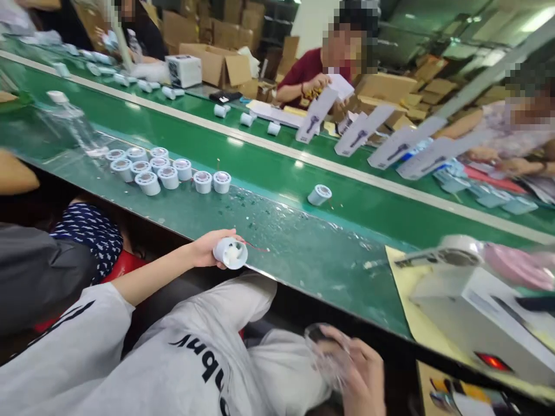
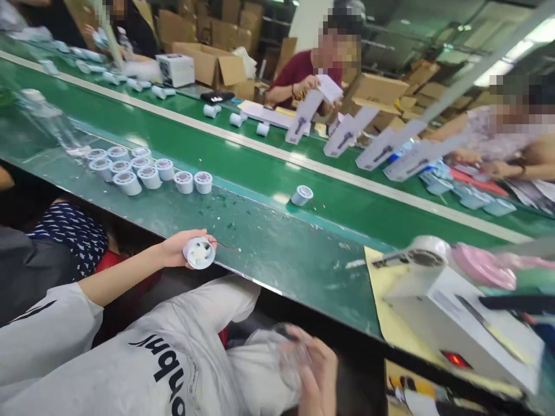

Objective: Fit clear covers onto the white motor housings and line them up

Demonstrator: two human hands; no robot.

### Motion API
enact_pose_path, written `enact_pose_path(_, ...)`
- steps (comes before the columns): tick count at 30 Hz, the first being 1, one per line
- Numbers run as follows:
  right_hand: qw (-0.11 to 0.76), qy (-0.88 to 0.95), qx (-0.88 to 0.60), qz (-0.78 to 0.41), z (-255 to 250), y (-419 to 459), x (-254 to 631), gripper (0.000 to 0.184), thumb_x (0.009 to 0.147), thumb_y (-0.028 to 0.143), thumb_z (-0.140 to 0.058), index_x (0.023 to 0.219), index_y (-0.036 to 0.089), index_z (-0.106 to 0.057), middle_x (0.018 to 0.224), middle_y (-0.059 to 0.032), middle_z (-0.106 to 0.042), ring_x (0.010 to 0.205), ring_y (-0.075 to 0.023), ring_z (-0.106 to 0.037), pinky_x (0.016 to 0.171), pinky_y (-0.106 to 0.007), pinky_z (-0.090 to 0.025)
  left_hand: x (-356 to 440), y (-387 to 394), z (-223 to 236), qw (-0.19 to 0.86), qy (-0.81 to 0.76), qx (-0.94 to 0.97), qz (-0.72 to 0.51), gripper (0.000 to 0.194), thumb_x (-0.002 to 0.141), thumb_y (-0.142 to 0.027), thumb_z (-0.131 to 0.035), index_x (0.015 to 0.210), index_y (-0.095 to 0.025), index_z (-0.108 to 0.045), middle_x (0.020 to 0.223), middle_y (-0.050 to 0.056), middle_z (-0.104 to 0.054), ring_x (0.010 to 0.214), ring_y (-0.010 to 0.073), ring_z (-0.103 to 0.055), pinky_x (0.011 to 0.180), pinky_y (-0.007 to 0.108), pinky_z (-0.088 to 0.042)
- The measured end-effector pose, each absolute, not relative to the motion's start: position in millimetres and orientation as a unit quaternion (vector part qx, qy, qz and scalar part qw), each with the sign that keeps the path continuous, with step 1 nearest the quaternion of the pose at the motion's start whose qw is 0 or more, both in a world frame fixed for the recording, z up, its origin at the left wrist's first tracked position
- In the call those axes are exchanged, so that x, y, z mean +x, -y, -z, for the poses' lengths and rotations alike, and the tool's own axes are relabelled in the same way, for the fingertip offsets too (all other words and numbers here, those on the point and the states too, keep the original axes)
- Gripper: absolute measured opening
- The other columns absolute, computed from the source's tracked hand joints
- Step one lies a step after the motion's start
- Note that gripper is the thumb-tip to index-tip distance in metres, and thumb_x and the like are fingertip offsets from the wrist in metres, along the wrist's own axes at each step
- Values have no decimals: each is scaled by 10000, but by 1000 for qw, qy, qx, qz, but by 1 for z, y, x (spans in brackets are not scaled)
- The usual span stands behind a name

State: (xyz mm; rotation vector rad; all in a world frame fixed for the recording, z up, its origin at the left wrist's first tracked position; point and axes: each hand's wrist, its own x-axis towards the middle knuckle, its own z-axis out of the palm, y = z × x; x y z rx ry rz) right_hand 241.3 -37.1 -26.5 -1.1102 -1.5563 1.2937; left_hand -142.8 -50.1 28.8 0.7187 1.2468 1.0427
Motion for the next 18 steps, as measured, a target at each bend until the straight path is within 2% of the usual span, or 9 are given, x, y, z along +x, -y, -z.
enact_pose_path(2, 400, 699, -358, -472, 21, 42, 217, 223, 1029, 404, -521, 1215, 287, -558, 1260, -142, -709, 932, -262, -769, 762, -453, -656, -116, 39, -22, 688, -512, 337, -389, 498, 737, -636, -618, 852, -154, -573, 684, 22, -579, 459, 104, -462, 339, 195, -312)
enact_pose_path(5, 351, 844, -257, -315, 6, 41, 188, 248, 1063, 333, -439, 1229, 249, -603, 1258, -161, -692, 1085, -271, -729, 853, -426, -637, -85, 27, -13, 734, -477, 384, -294, 451, 759, -588, -642, 861, -150, -609, 668, -3, -565, 437, 88, -434, 320, 182, -285)
enact_pose_path(8, 296, 917, -243, -111, -3, 37, 176, 297, 1034, 299, -490, 1269, 200, -642, 1278, -198, -663, 1106, -302, -683, 846, -417, -621, -68, 20, -10, 736, -457, 448, -223, 371, 808, -522, -637, 854, -154, -645, 644, -20, -551, 444, 87, -419, 338, 184, -269)
enact_pose_path(11, 223, 932, -284, 23, -2, 35, 173, 385, 992, 276, -561, 1368, 234, -634, 1346, -184, -636, 1058, -301, -654, 781, -390, -605, -60, 16, -10, 709, -456, 507, -182, 241, 835, -390, -656, 837, -151, -687, 636, -24, -545, 517, 99, -446, 427, 193, -310)
enact_pose_path(13, 178, 928, -323, 50, 1, 36, 172, 429, 973, 263, -587, 1400, 261, -622, 1406, -173, -612, 1039, -296, -647, 743, -374, -599, -57, 17, -11, 669, -461, 556, -174, 166, 856, -296, -639, 858, -151, -721, 738, -2, -613, 657, 118, -527, 573, 202, -401)
enact_pose_path(15, 156, 922, -354, 25, 2, 36, 172, 413, 953, 246, -607, 1364, 233, -649, 1439, -188, -590, 1021, -296, -655, 720, -376, -608, -55, 21, -12, 595, -460, 639, -162, 190, 895, -250, -586, 919, -158, -751, 878, 29, -667, 824, 151, -595, 756, 239, -453)
enact_pose_path(18, 156, 910, -376, -83, -1, 37, 172, 239, 928, 206, -624, 1143, 197, -729, 1436, -187, -584, 1054, -293, -674, 753, -390, -635, -55, 28, -14, 467, -456, 740, -165, 259, 941, -259, -530, 1019, -179, -764, 1019, 67, -678, 965, 198, -634, 900, 310, -459)
